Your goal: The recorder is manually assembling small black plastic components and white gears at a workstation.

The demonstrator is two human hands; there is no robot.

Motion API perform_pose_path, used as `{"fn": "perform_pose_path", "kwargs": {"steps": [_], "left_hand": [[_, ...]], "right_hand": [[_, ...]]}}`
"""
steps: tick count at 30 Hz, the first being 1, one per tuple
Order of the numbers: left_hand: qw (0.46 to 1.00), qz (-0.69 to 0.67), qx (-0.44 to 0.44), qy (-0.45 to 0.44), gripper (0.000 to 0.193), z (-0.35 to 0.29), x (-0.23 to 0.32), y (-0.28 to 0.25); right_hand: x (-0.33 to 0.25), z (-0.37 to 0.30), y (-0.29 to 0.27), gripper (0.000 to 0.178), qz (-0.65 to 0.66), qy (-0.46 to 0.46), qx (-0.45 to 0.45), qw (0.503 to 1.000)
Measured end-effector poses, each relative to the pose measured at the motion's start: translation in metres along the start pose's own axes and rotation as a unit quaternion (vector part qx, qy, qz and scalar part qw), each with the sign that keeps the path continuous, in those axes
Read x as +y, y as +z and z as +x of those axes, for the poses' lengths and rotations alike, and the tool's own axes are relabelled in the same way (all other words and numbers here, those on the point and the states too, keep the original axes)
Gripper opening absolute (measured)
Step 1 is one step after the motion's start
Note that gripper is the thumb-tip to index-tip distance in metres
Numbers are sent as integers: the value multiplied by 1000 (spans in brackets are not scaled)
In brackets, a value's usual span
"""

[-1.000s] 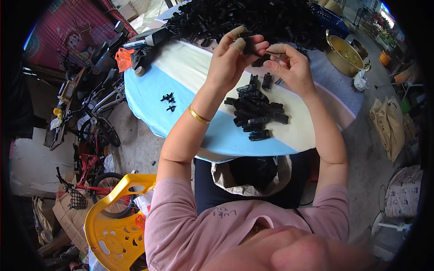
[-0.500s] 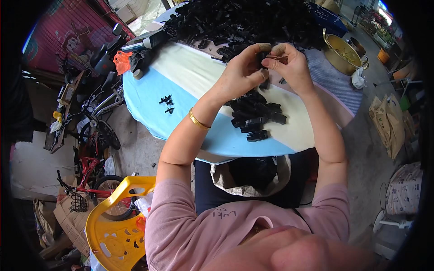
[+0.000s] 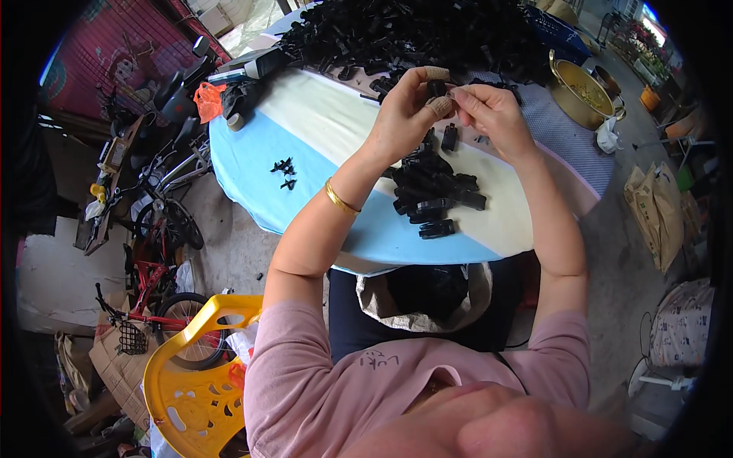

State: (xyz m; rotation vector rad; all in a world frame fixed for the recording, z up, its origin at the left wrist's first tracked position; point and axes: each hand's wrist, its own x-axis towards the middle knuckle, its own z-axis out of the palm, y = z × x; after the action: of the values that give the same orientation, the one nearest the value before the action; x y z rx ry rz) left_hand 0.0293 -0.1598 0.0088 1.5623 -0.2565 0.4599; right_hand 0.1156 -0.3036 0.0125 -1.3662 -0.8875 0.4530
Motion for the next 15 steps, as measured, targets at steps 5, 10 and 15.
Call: {"fn": "perform_pose_path", "kwargs": {"steps": [5,10,15], "left_hand": [[1000,6,4,16,32,1,-2,1],[998,20,28,46,24,1,-3,3],[991,47,53,112,18,-2,-8,7]], "right_hand": [[2,-1,-2,21,-1,13,-15,1000],[0,-2,5,20,0,18,-1,1000],[3,-4,10,18,37,24,9,999]]}}
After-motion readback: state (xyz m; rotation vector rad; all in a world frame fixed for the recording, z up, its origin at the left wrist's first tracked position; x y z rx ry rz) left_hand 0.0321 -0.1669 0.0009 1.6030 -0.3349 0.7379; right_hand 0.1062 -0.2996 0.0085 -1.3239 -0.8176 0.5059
